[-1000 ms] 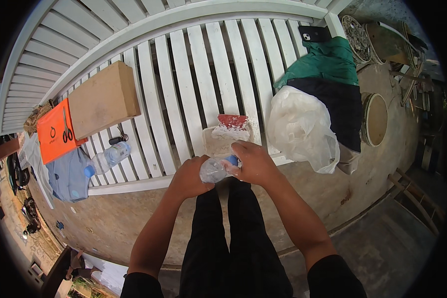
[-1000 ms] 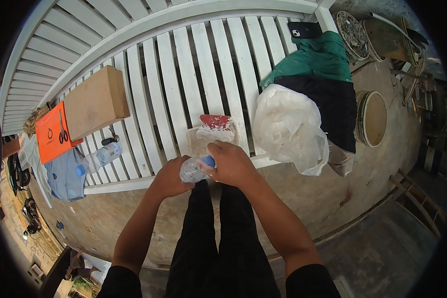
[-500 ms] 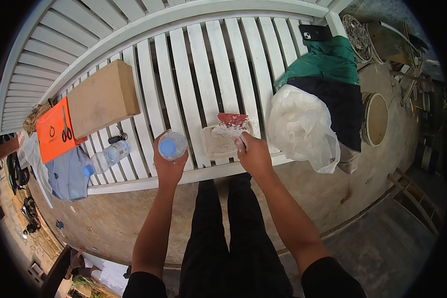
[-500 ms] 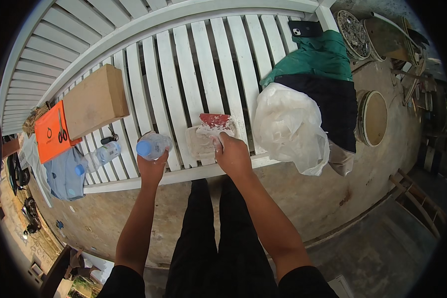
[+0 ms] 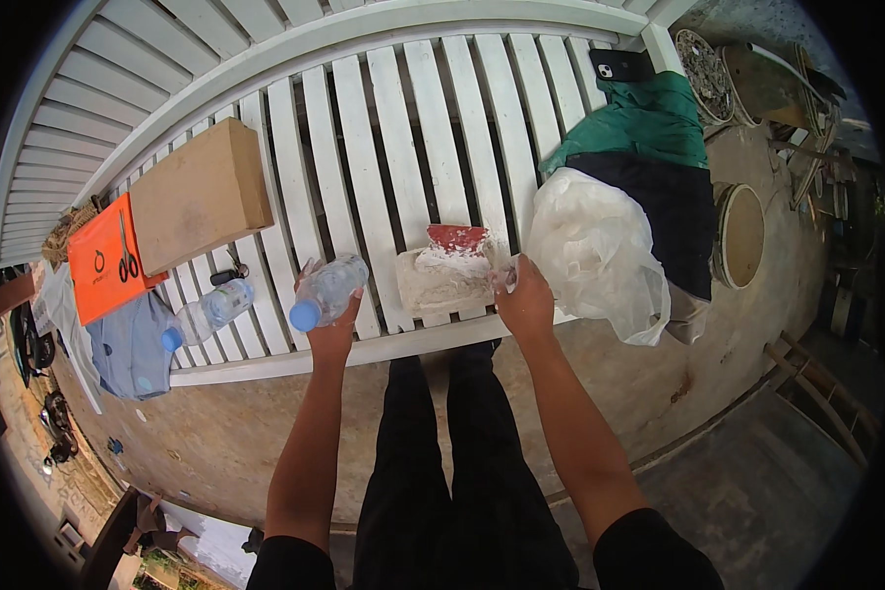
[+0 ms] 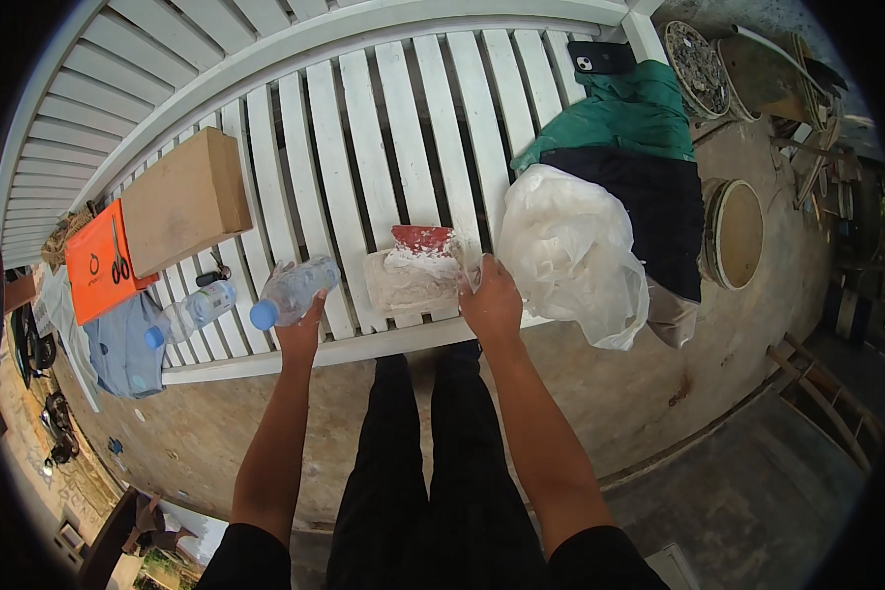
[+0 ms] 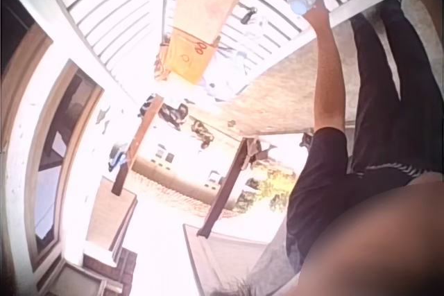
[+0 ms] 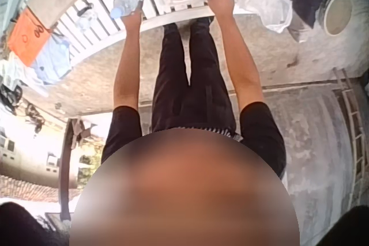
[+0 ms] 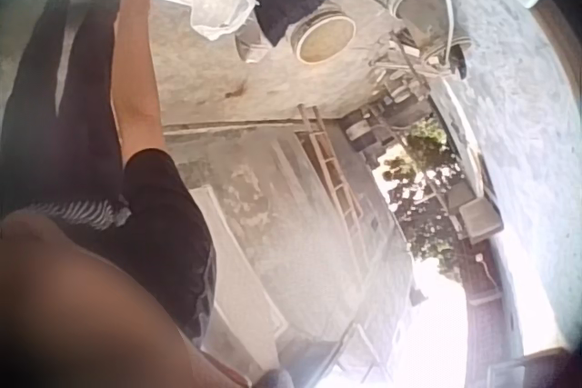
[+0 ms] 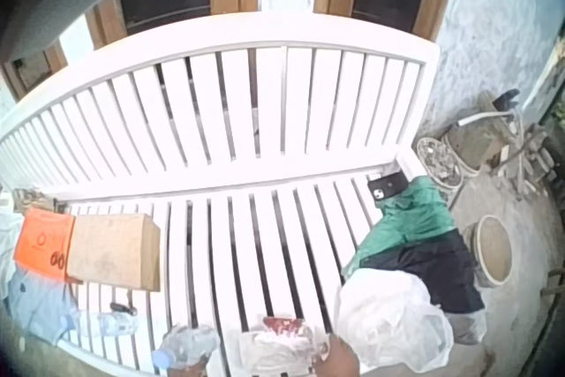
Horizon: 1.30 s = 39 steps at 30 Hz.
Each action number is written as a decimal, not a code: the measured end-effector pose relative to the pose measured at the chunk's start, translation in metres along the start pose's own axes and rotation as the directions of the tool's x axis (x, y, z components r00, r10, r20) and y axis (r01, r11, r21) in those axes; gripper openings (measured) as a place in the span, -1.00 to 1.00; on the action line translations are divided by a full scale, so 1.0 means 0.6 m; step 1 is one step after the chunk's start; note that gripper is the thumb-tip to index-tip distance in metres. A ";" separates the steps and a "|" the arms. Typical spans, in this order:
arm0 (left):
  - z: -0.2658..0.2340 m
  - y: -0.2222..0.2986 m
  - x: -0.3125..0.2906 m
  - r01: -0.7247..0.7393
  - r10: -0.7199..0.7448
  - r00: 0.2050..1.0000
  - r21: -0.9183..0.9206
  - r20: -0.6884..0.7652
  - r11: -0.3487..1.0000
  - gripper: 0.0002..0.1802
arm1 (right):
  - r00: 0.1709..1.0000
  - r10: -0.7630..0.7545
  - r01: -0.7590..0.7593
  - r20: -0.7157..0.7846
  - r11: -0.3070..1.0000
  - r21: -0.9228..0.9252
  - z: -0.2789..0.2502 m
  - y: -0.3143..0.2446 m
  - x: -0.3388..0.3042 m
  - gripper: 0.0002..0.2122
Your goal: The recorder is mixing white putty or plaster with a small amount of water in a tray using a scraper.
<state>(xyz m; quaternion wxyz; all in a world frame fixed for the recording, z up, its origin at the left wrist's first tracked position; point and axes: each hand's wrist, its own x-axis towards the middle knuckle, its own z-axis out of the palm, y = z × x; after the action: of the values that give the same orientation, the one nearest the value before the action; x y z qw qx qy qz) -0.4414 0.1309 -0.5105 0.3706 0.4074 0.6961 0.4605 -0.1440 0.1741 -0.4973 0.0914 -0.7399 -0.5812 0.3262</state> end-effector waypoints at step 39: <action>-0.006 0.525 -0.176 0.629 -0.218 0.774 -0.761 0.594 0.159 -0.17 | 0.994 -0.055 -0.021 0.096 0.755 0.655 -0.406 -0.244 -0.295 -0.82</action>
<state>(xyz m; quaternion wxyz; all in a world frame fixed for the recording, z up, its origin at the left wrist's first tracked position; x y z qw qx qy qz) -0.3321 0.1103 -0.1975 0.7662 -0.0319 0.2984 0.5683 -0.1376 0.1158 -0.1675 0.3154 -0.6369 -0.4413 0.5479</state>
